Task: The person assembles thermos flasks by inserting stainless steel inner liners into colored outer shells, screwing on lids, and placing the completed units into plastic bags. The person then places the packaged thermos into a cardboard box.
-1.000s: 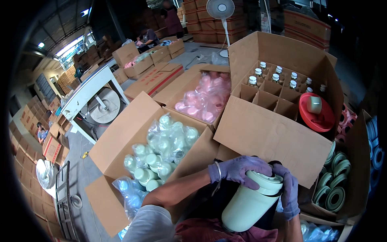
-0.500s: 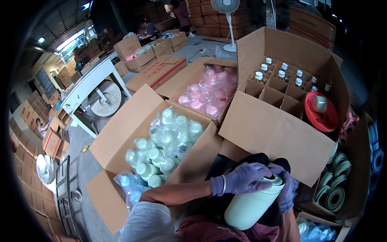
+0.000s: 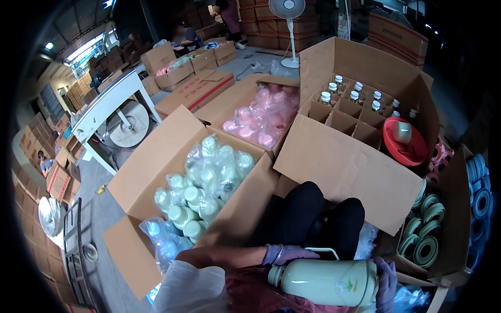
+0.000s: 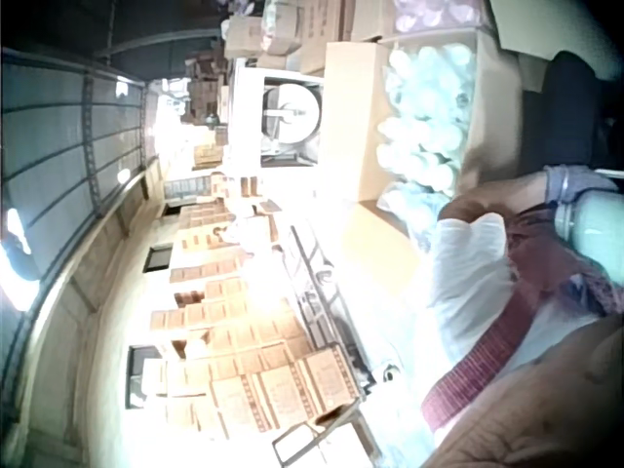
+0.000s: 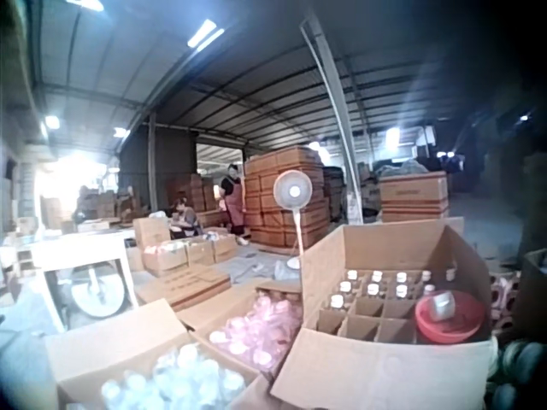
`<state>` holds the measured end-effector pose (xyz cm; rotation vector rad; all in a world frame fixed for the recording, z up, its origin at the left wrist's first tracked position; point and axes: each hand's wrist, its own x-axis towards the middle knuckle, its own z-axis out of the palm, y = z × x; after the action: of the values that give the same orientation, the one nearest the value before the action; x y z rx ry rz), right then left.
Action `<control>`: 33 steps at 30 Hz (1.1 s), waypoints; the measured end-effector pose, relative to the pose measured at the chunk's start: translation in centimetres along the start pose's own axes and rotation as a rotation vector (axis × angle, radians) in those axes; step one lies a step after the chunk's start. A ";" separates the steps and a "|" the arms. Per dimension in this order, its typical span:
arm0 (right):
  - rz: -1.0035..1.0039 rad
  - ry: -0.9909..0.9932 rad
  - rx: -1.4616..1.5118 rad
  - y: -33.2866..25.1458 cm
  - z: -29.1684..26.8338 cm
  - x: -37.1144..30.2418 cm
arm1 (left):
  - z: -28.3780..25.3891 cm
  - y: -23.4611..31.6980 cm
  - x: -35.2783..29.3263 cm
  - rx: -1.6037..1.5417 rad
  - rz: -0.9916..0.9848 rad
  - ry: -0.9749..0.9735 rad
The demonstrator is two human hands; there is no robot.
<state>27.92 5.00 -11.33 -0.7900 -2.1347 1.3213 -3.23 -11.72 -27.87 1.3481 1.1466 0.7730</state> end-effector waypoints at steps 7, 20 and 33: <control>0.142 0.284 0.347 3.3 3.5 -1.6 | 0.4 14.1 1.7 0.300 0.489 0.516; 0.088 0.054 1.232 8.9 2.2 2.1 | -1.7 21.0 4.6 0.738 0.751 0.469; -0.195 0.239 0.719 4.4 2.0 4.4 | -3.2 18.1 5.9 0.684 0.584 0.714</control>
<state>24.41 8.45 -15.59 -0.3968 -1.3556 1.6310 -1.05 -2.91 -10.84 2.1189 1.6898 1.4419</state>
